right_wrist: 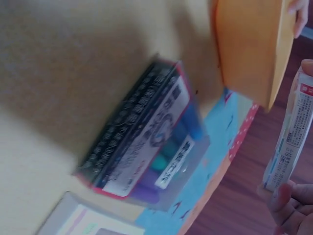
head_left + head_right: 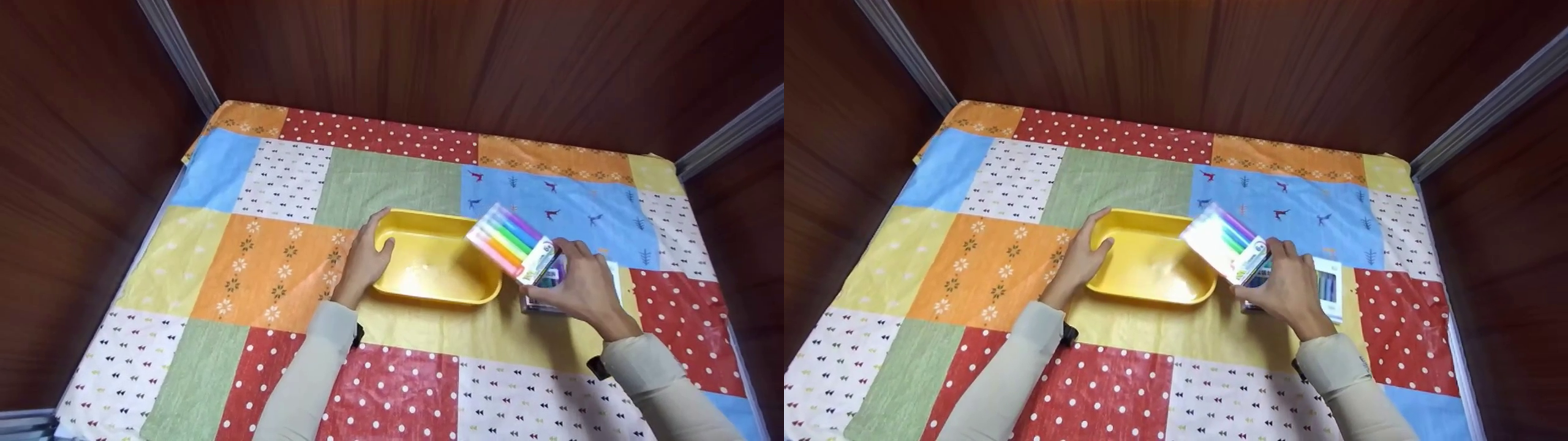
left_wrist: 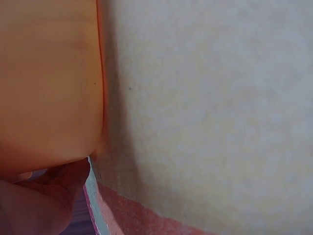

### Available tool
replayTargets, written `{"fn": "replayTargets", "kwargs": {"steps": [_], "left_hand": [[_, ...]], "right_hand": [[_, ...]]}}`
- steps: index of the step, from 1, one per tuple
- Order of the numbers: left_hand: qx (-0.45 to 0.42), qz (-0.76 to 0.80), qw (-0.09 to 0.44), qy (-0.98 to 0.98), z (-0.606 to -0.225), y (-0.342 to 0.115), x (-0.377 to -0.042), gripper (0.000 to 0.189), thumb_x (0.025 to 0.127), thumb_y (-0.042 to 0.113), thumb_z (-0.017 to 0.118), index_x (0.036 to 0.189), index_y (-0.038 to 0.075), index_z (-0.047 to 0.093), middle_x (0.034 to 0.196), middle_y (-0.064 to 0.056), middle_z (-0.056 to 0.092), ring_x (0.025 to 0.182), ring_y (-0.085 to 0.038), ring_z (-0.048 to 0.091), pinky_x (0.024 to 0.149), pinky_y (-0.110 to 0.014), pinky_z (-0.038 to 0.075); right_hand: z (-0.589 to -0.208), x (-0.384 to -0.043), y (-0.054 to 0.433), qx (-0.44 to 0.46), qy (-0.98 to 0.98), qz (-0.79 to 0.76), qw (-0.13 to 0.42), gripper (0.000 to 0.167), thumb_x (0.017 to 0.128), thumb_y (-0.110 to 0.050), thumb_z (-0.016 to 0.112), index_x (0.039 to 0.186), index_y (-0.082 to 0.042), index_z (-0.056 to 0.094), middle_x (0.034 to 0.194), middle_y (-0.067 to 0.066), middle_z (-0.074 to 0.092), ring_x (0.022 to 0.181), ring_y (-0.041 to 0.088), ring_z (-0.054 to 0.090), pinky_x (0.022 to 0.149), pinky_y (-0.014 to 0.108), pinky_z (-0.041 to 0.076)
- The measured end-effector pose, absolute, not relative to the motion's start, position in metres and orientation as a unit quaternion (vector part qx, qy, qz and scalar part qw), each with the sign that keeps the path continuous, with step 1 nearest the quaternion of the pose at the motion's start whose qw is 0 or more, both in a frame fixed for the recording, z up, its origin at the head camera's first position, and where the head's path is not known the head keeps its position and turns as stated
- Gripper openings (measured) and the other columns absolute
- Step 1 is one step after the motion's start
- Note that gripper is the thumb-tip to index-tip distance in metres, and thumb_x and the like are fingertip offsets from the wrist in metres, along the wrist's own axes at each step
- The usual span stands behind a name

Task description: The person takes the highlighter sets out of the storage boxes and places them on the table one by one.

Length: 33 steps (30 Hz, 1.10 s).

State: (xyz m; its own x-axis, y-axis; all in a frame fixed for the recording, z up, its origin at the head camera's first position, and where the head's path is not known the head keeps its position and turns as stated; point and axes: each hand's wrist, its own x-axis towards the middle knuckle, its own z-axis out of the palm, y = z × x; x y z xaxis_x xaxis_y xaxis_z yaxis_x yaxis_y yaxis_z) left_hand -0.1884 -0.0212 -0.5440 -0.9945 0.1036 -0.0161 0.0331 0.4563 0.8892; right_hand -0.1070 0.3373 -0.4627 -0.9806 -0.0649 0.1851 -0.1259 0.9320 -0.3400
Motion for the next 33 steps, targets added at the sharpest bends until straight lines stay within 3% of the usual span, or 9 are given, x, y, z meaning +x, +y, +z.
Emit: {"fn": "replayTargets", "kwargs": {"steps": [8, 20, 25, 33], "left_hand": [[0.039, 0.52, 0.021, 0.853, -0.545, -0.024, -0.189, 0.059, 0.101, 0.016, 0.059, 0.153, 0.033, 0.039, 0.158, -0.003, 0.045, 0.143, -0.033, 0.046, 0.112, -0.056, 0.043], [0.039, 0.517, 0.027, 0.855, -0.545, -0.023, -0.189, 0.059, 0.101, 0.019, 0.059, 0.153, 0.036, 0.038, 0.157, -0.006, 0.045, 0.137, -0.038, 0.051, 0.106, -0.058, 0.047], [0.035, 0.515, 0.035, 0.856, -0.545, -0.022, -0.188, 0.059, 0.101, 0.02, 0.059, 0.153, 0.037, 0.037, 0.156, -0.008, 0.046, 0.135, -0.041, 0.053, 0.103, -0.059, 0.048], [0.039, 0.517, 0.031, 0.855, -0.544, -0.02, -0.189, 0.059, 0.1, 0.019, 0.06, 0.153, 0.035, 0.038, 0.156, -0.007, 0.046, 0.14, -0.038, 0.048, 0.11, -0.058, 0.044]], "right_hand": [[-0.466, -0.104, 0.358, -0.004, -0.98, 0.183, 0.076, 0.088, 0.061, -0.045, 0.093, 0.126, 0.004, 0.058, 0.106, 0.024, 0.063, 0.078, 0.035, 0.057, 0.06, 0.033, 0.039], [-0.466, -0.088, 0.395, -0.091, -0.98, 0.174, 0.039, 0.099, 0.067, -0.055, 0.088, 0.135, 0.008, 0.051, 0.114, 0.027, 0.059, 0.087, 0.037, 0.056, 0.063, 0.033, 0.04], [-0.467, -0.083, 0.408, -0.117, -0.98, 0.158, 0.036, 0.097, 0.068, -0.056, 0.086, 0.131, 0.009, 0.051, 0.112, 0.029, 0.058, 0.088, 0.04, 0.055, 0.066, 0.043, 0.046], [-0.466, -0.074, 0.43, -0.176, -0.971, 0.161, 0.007, 0.11, 0.074, -0.063, 0.079, 0.144, 0.012, 0.04, 0.122, 0.034, 0.054, 0.094, 0.043, 0.051, 0.074, 0.052, 0.048]]}}
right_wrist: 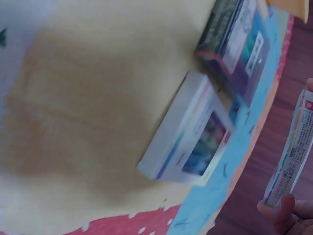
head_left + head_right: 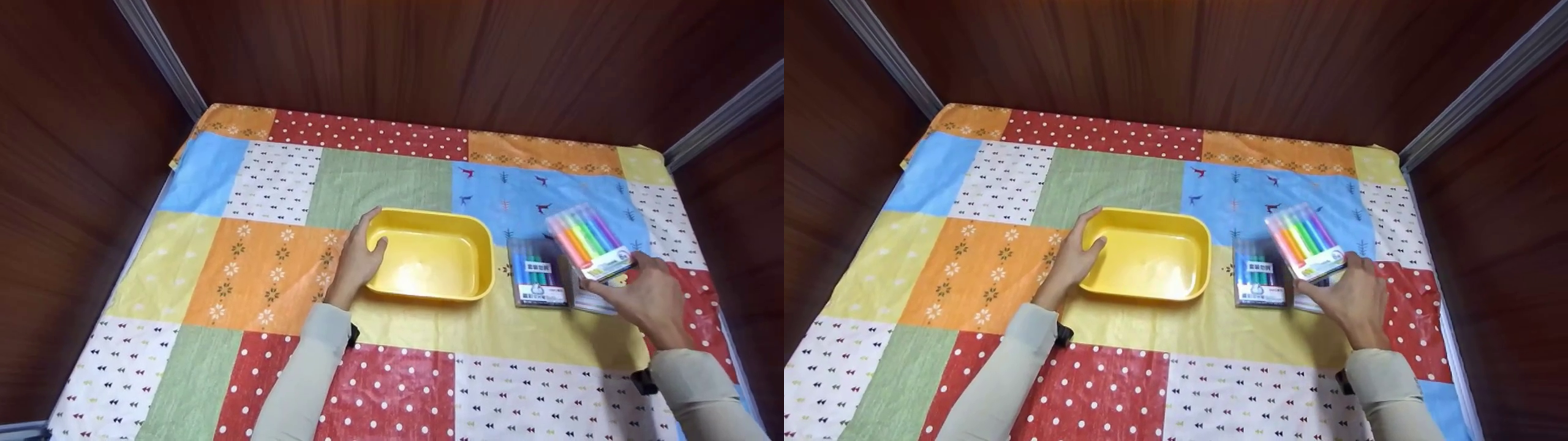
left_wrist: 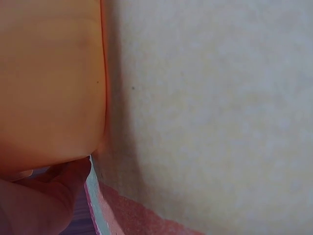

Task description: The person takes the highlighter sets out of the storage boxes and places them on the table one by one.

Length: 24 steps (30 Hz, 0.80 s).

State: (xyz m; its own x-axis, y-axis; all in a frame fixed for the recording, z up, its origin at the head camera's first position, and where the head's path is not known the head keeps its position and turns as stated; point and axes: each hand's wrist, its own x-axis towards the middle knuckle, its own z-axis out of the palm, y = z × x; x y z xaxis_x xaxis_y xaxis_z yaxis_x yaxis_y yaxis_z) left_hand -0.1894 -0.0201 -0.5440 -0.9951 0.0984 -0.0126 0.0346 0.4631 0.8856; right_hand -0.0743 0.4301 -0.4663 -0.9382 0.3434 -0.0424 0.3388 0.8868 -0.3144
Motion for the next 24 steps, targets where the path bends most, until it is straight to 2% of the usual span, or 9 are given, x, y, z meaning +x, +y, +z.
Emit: {"fn": "replayTargets", "kwargs": {"steps": [7, 11, 16, 19, 24], "left_hand": [[0.036, 0.518, 0.038, 0.854, -0.545, -0.021, -0.188, 0.059, 0.101, 0.022, 0.059, 0.154, 0.036, 0.037, 0.158, -0.004, 0.044, 0.142, -0.036, 0.047, 0.111, -0.059, 0.043], [0.032, 0.521, 0.038, 0.852, -0.544, -0.021, -0.188, 0.055, 0.103, 0.026, 0.057, 0.153, 0.038, 0.038, 0.158, -0.003, 0.044, 0.143, -0.036, 0.046, 0.112, -0.06, 0.041], [0.035, 0.524, 0.039, 0.85, -0.543, -0.021, -0.188, 0.055, 0.103, 0.027, 0.057, 0.153, 0.036, 0.038, 0.158, -0.003, 0.044, 0.144, -0.035, 0.044, 0.114, -0.059, 0.04], [0.039, 0.526, 0.037, 0.849, -0.544, -0.021, -0.187, 0.055, 0.103, 0.026, 0.058, 0.153, 0.034, 0.039, 0.159, -0.002, 0.044, 0.145, -0.034, 0.043, 0.115, -0.058, 0.039], [0.041, 0.529, 0.035, 0.847, -0.544, -0.02, -0.189, 0.054, 0.103, 0.026, 0.057, 0.154, 0.032, 0.039, 0.159, -0.001, 0.043, 0.146, -0.033, 0.042, 0.116, -0.058, 0.038]], "right_hand": [[-0.472, -0.068, 0.447, -0.215, -0.962, 0.167, 0.011, 0.111, 0.076, -0.066, 0.076, 0.142, 0.016, 0.04, 0.129, 0.04, 0.052, 0.104, 0.05, 0.05, 0.086, 0.064, 0.046], [-0.475, -0.065, 0.457, -0.24, -0.955, 0.175, 0.006, 0.111, 0.078, -0.066, 0.074, 0.144, 0.016, 0.038, 0.126, 0.041, 0.053, 0.1, 0.05, 0.052, 0.082, 0.06, 0.048], [-0.479, -0.061, 0.467, -0.277, -0.946, 0.171, -0.008, 0.113, 0.078, -0.066, 0.074, 0.149, 0.012, 0.034, 0.115, 0.037, 0.056, 0.094, 0.046, 0.052, 0.071, 0.048, 0.046], [-0.482, -0.058, 0.474, -0.291, -0.943, 0.161, -0.006, 0.112, 0.077, -0.066, 0.074, 0.148, 0.011, 0.036, 0.113, 0.037, 0.057, 0.093, 0.047, 0.052, 0.069, 0.049, 0.045], [-0.488, -0.053, 0.486, -0.312, -0.937, 0.158, -0.014, 0.11, 0.077, -0.067, 0.073, 0.145, 0.012, 0.039, 0.124, 0.039, 0.054, 0.098, 0.05, 0.051, 0.08, 0.059, 0.046]]}}
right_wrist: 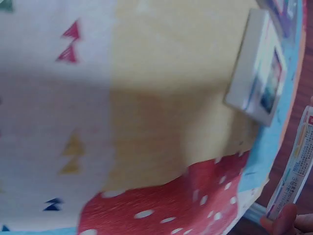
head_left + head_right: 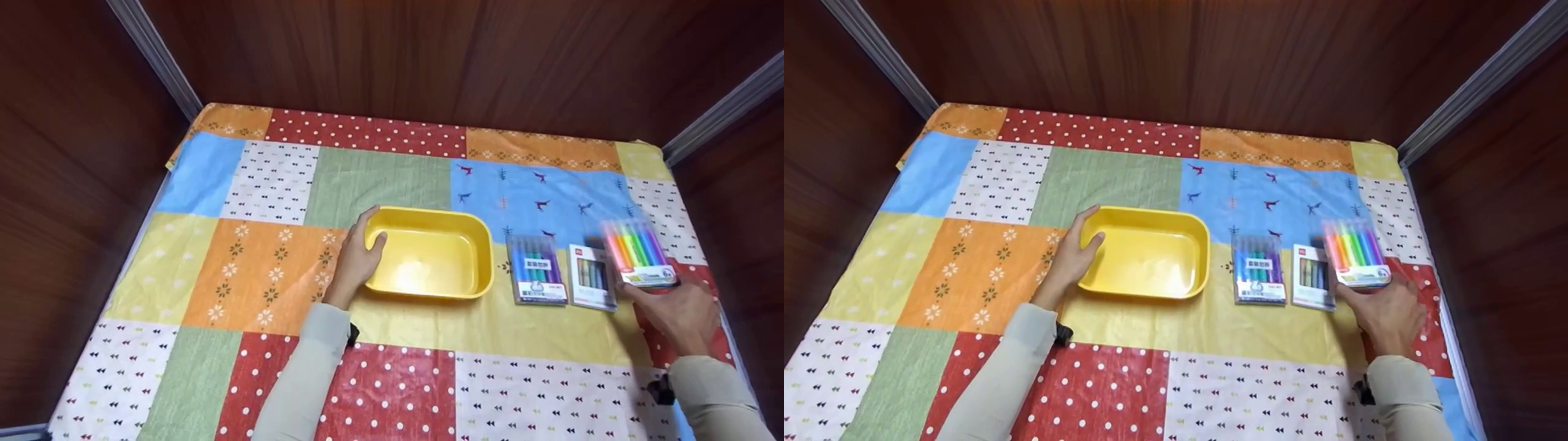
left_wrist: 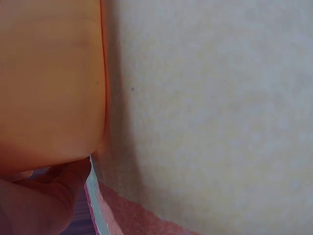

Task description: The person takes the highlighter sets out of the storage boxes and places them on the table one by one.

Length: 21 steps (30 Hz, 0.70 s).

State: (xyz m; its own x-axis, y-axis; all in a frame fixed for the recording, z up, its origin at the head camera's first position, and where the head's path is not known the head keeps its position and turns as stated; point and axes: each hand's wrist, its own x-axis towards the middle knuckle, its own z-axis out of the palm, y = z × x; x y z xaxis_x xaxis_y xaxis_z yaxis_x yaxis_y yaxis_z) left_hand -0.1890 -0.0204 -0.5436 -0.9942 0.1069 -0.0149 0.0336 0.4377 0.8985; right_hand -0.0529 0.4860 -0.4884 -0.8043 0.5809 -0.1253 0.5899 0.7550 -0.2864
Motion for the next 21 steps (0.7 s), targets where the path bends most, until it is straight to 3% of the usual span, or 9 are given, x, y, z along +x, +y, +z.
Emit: {"fn": "replayTargets", "kwargs": {"steps": [5, 11, 16, 18, 21], "left_hand": [[0.043, 0.524, 0.037, 0.85, -0.543, -0.021, -0.19, 0.054, 0.103, 0.027, 0.056, 0.154, 0.034, 0.038, 0.159, -0.001, 0.043, 0.146, -0.033, 0.042, 0.116, -0.058, 0.038], [0.047, 0.521, 0.027, 0.852, -0.543, -0.025, -0.192, 0.054, 0.103, 0.024, 0.057, 0.153, 0.032, 0.039, 0.16, 0.002, 0.043, 0.148, -0.028, 0.041, 0.119, -0.054, 0.037], [0.046, 0.515, 0.029, 0.856, -0.543, -0.024, -0.19, 0.055, 0.103, 0.024, 0.058, 0.154, 0.032, 0.038, 0.16, 0.0, 0.043, 0.147, -0.029, 0.042, 0.118, -0.054, 0.038], [0.051, 0.512, 0.031, 0.857, -0.543, -0.023, -0.189, 0.056, 0.102, 0.025, 0.058, 0.154, 0.032, 0.038, 0.16, 0.0, 0.043, 0.147, -0.029, 0.042, 0.118, -0.053, 0.038], [0.058, 0.515, 0.027, 0.855, -0.542, -0.022, -0.189, 0.057, 0.102, 0.024, 0.058, 0.154, 0.03, 0.038, 0.16, 0.0, 0.043, 0.147, -0.03, 0.042, 0.118, -0.053, 0.038]], "right_hand": [[-0.493, -0.048, 0.493, 0.351, 0.92, -0.169, 0.05, 0.119, 0.077, -0.074, 0.068, 0.149, 0.013, 0.031, 0.139, 0.04, 0.044, 0.111, 0.052, 0.044, 0.099, 0.065, 0.043], [-0.498, -0.045, 0.496, 0.379, 0.907, -0.163, 0.079, 0.122, 0.075, -0.079, 0.066, 0.143, 0.017, 0.033, 0.132, 0.04, 0.045, 0.108, 0.052, 0.045, 0.096, 0.064, 0.046], [-0.504, -0.041, 0.502, 0.409, 0.896, -0.141, 0.1, 0.125, 0.075, -0.079, 0.064, 0.144, 0.019, 0.028, 0.135, 0.041, 0.04, 0.115, 0.054, 0.041, 0.104, 0.066, 0.042], [-0.506, -0.039, 0.504, 0.418, 0.892, -0.131, 0.111, 0.127, 0.074, -0.082, 0.063, 0.143, 0.021, 0.029, 0.131, 0.04, 0.044, 0.113, 0.053, 0.041, 0.104, 0.065, 0.041], [-0.509, -0.037, 0.505, 0.415, 0.894, -0.118, 0.121, 0.124, 0.073, -0.086, 0.059, 0.13, 0.022, 0.041, 0.103, 0.034, 0.056, 0.099, 0.047, 0.049, 0.086, 0.055, 0.048]]}}
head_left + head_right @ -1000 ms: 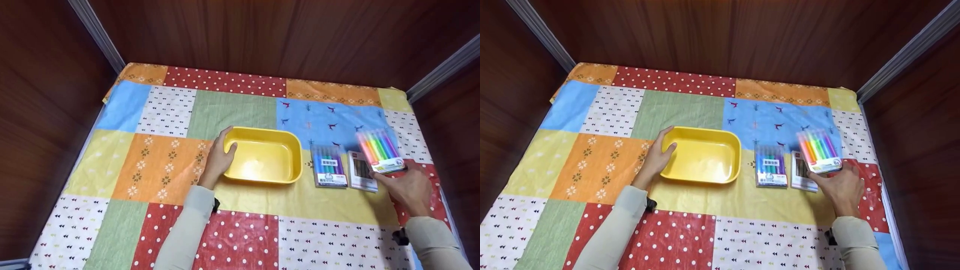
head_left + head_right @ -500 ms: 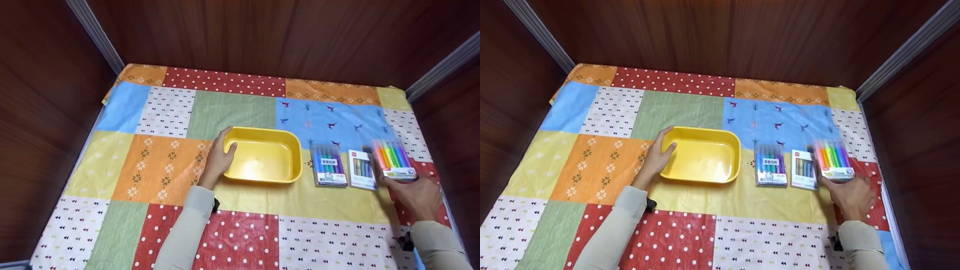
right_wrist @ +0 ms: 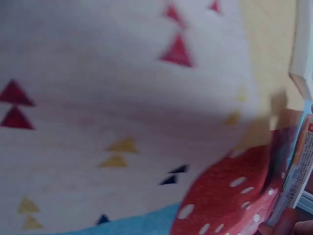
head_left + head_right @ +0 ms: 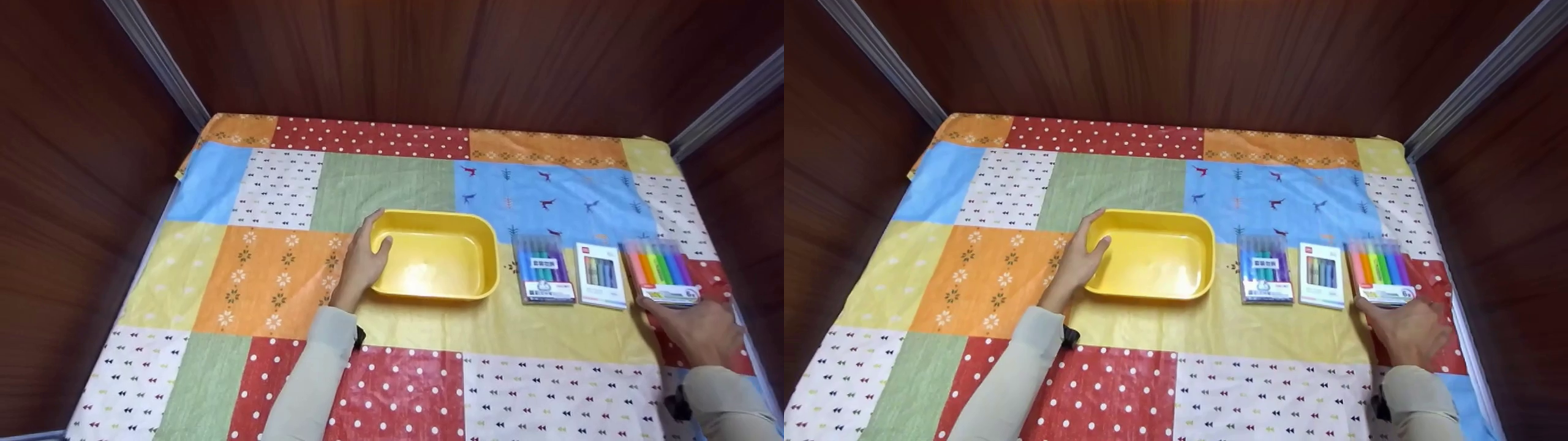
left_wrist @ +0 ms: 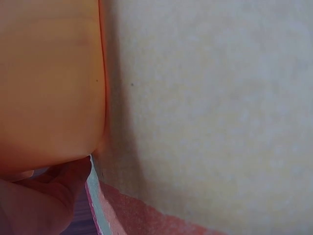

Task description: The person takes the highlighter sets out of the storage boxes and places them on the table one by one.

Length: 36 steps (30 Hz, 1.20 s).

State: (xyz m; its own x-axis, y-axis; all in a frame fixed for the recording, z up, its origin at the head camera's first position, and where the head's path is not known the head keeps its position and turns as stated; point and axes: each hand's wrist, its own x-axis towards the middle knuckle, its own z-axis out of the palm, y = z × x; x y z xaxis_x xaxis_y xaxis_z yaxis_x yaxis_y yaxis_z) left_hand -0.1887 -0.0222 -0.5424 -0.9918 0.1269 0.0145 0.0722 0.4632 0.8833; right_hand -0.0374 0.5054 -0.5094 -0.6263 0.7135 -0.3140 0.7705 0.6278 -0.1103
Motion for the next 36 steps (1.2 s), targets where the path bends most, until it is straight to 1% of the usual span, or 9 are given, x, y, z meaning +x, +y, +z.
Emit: {"fn": "replayTargets", "kwargs": {"steps": [2, 4, 8, 15, 17, 19, 22, 29, 36], "left_hand": [[0.059, 0.519, 0.022, 0.852, -0.542, -0.021, -0.188, 0.057, 0.102, 0.023, 0.059, 0.154, 0.029, 0.039, 0.16, -0.001, 0.043, 0.146, -0.031, 0.042, 0.116, -0.055, 0.039], [0.056, 0.521, 0.022, 0.852, -0.542, -0.02, -0.188, 0.057, 0.102, 0.022, 0.059, 0.154, 0.029, 0.039, 0.159, -0.001, 0.044, 0.146, -0.032, 0.043, 0.115, -0.056, 0.04], [0.049, 0.516, 0.027, 0.855, -0.542, -0.021, -0.188, 0.056, 0.102, 0.022, 0.059, 0.154, 0.03, 0.039, 0.159, -0.001, 0.044, 0.146, -0.032, 0.043, 0.115, -0.056, 0.04], [0.047, 0.514, 0.01, 0.857, -0.539, -0.021, -0.192, 0.056, 0.102, 0.023, 0.059, 0.154, 0.028, 0.04, 0.158, -0.003, 0.046, 0.143, -0.035, 0.046, 0.113, -0.057, 0.041], [0.049, 0.499, 0.004, 0.865, -0.539, -0.02, -0.191, 0.056, 0.101, 0.024, 0.059, 0.154, 0.028, 0.04, 0.155, -0.005, 0.048, 0.14, -0.035, 0.049, 0.111, -0.058, 0.044], [0.053, 0.475, 0.001, 0.878, -0.539, -0.02, -0.19, 0.055, 0.102, 0.026, 0.058, 0.154, 0.03, 0.04, 0.154, -0.007, 0.048, 0.139, -0.035, 0.05, 0.107, -0.057, 0.046], [0.064, 0.428, -0.005, 0.902, -0.537, -0.019, -0.188, 0.057, 0.102, 0.031, 0.057, 0.155, 0.028, 0.037, 0.153, -0.009, 0.047, 0.138, -0.033, 0.05, 0.103, -0.056, 0.05], [0.094, 0.363, -0.048, 0.926, -0.519, -0.017, -0.189, 0.064, 0.101, 0.036, 0.058, 0.157, 0.017, 0.033, 0.157, -0.013, 0.038, 0.141, -0.034, 0.045, 0.111, -0.054, 0.045], [0.129, 0.304, -0.048, 0.943, -0.503, -0.005, -0.18, 0.072, 0.099, 0.051, 0.055, 0.158, 0.018, 0.031, 0.165, -0.018, 0.021, 0.151, -0.038, 0.028, 0.121, -0.056, 0.031]], "right_hand": [[-0.512, -0.035, 0.508, 0.401, 0.902, -0.112, 0.111, 0.116, 0.072, -0.087, 0.06, 0.115, 0.021, 0.05, 0.081, 0.025, 0.056, 0.084, 0.042, 0.053, 0.072, 0.047, 0.044], [-0.515, -0.033, 0.509, 0.392, 0.907, -0.11, 0.107, 0.109, 0.071, -0.086, 0.061, 0.105, 0.017, 0.054, 0.071, 0.019, 0.054, 0.075, 0.037, 0.053, 0.064, 0.04, 0.04], [-0.518, -0.032, 0.51, 0.383, 0.909, -0.111, 0.123, 0.104, 0.07, -0.086, 0.062, 0.1, 0.014, 0.055, 0.071, 0.019, 0.055, 0.072, 0.034, 0.053, 0.063, 0.04, 0.038], [-0.508, -0.041, 0.51, 0.379, 0.898, -0.127, 0.184, 0.098, 0.073, -0.093, 0.049, 0.087, 0.004, 0.053, 0.071, 0.016, 0.054, 0.072, 0.03, 0.053, 0.069, 0.043, 0.039], [-0.505, -0.042, 0.508, 0.377, 0.894, -0.132, 0.202, 0.114, 0.075, -0.094, 0.042, 0.109, 0.014, 0.051, 0.089, 0.028, 0.056, 0.086, 0.04, 0.053, 0.08, 0.052, 0.043], [-0.502, -0.042, 0.506, 0.382, 0.889, -0.141, 0.209, 0.129, 0.077, -0.095, 0.036, 0.136, 0.02, 0.033, 0.119, 0.041, 0.049, 0.109, 0.051, 0.047, 0.098, 0.063, 0.04], [-0.498, -0.044, 0.497, 0.377, 0.896, -0.15, 0.182, 0.132, 0.082, -0.091, 0.029, 0.153, 0.014, -0.009, 0.15, 0.047, 0.014, 0.134, 0.061, 0.019, 0.114, 0.075, 0.016], [-0.485, -0.068, 0.445, 0.261, 0.949, -0.179, 0.0, 0.109, 0.091, -0.077, 0.041, 0.161, -0.002, 0.003, 0.159, 0.038, 0.017, 0.141, 0.062, 0.019, 0.11, 0.08, 0.012], [-0.47, -0.092, 0.384, 0.143, 0.973, -0.178, -0.019, 0.107, 0.092, -0.078, 0.037, 0.162, -0.011, -0.008, 0.165, 0.031, -0.01, 0.146, 0.066, 0.001, 0.11, 0.083, -0.008]]}}
